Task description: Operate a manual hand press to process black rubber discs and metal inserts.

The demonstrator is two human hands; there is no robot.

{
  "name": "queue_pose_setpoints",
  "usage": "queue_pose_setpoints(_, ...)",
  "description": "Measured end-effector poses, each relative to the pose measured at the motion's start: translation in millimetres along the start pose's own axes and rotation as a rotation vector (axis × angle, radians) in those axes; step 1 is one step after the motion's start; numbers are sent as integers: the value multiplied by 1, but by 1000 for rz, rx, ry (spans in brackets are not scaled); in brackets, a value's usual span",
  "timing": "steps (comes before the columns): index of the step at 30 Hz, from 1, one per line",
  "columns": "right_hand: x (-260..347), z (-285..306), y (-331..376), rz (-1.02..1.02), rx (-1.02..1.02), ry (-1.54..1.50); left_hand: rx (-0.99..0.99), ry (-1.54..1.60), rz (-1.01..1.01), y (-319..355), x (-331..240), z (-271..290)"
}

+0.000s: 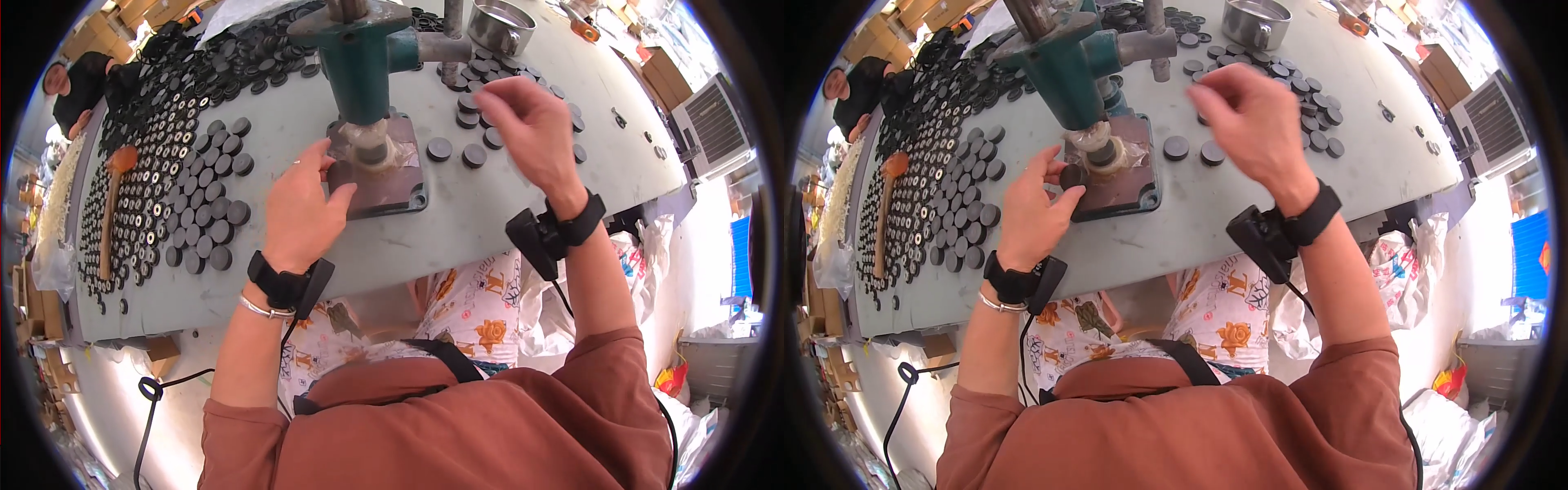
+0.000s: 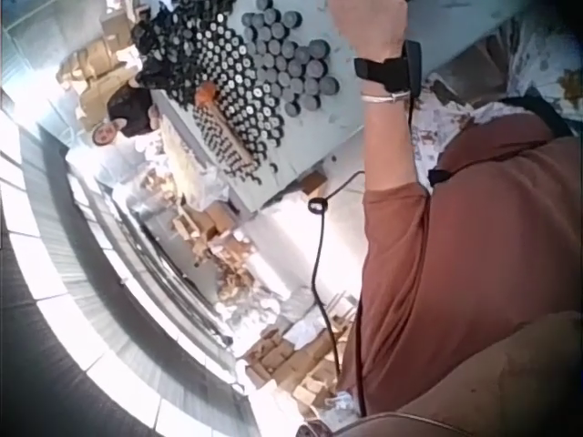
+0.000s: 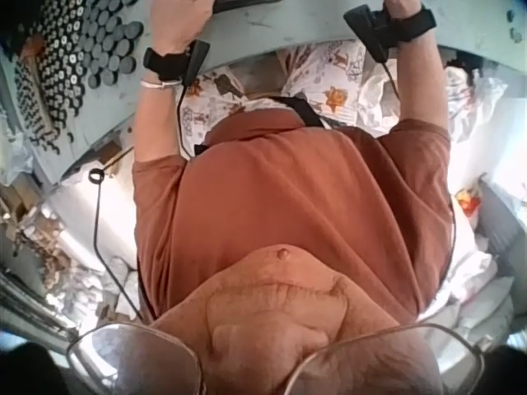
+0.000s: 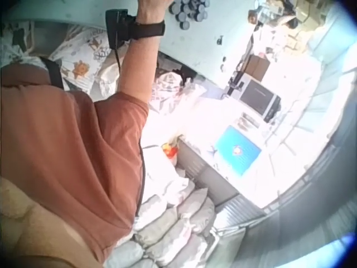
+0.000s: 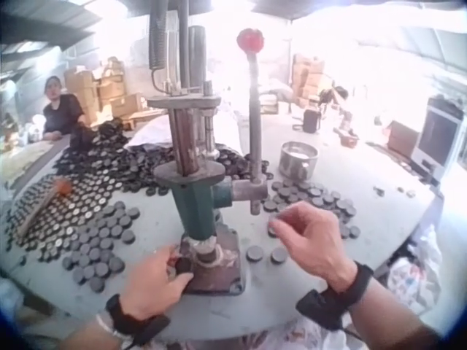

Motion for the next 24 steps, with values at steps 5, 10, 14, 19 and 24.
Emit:
queue_pose_setpoints(5,10,-84,19,32,188,292,-37,-38,-6,4,0,-2)
queue_pose_setpoints(10,4,-100,17,30,186,337,-22,20,6,14,-2,1)
queue_pose_setpoints(14,-4,-73,38,-120,263,71,-33,107,87,18,1,6)
queue_pose_setpoints(19,-29,-62,59,-272,270,-632,-36,185,83,16,-4,2)
queue_pose_setpoints(24,-32,-56,61,-234,241,-700,-13,184,86,13,-5,-4)
Point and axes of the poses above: each hand's wrist, its own y-axis away from the middle knuckle, its own z-axis out of the back of the hand, x = y × z, the point moved 4 cm from there along -y, towards the middle knuckle, and after that the axes turned 1 degree about -z, right-handed, at the moved point
